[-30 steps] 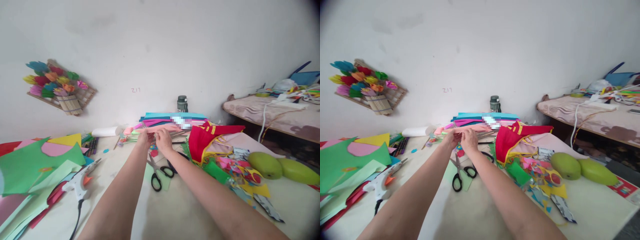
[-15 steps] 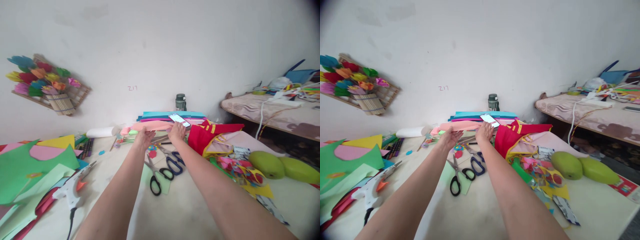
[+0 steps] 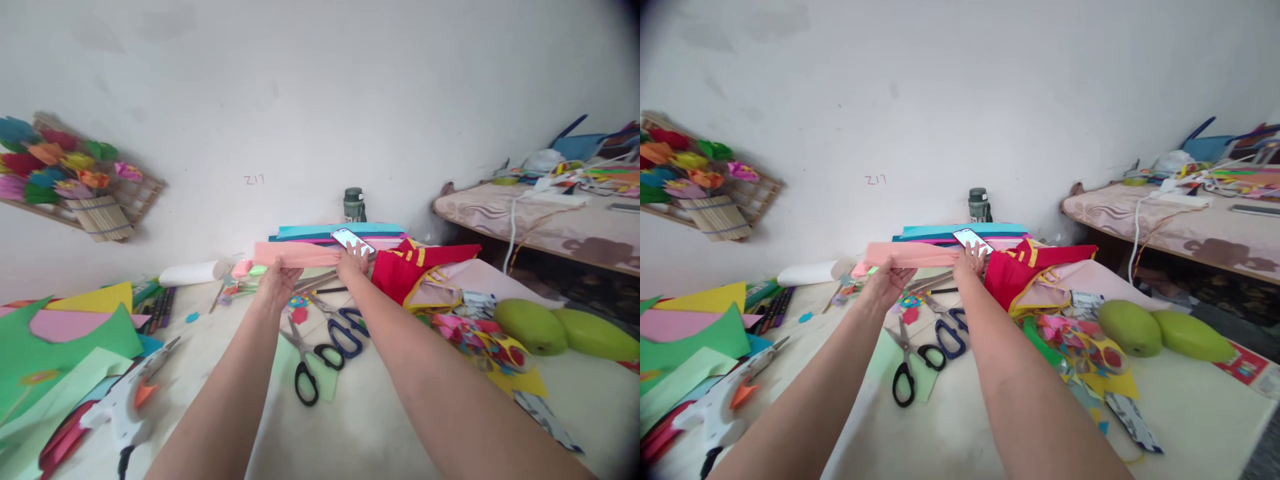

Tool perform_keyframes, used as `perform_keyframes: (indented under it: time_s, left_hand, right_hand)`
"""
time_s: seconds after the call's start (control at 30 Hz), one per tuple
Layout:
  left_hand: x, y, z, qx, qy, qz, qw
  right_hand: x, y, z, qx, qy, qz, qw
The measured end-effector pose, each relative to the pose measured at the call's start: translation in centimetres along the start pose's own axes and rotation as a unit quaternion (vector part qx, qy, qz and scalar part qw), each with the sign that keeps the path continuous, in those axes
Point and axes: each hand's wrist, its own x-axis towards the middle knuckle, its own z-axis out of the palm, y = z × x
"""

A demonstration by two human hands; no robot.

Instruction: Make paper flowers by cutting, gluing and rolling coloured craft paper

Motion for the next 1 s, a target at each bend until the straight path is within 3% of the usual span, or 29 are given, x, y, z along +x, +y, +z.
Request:
perform_keyframes:
  time_s: [0.33, 0.73, 1.0]
  left_hand:
    - [-0.1, 2.2, 0.4, -0.001, 0.027, 0.029, 0.999]
    - [-0.1, 5.8, -1.4, -0.043, 0.076, 0.086, 0.993]
    - [-0.3, 7.0, -1.1, -0.06, 0.069, 0.101, 0.991]
  right_hand:
    - [0.0, -0.1, -1.0, -0.013, -0.032, 0.023, 0.999]
    - [0.3, 0.1, -0.9, -0.021, -0.032, 0.025, 0.999]
    - [0.4, 0.2, -0.8, -0.009, -0.025, 0.022, 0.999]
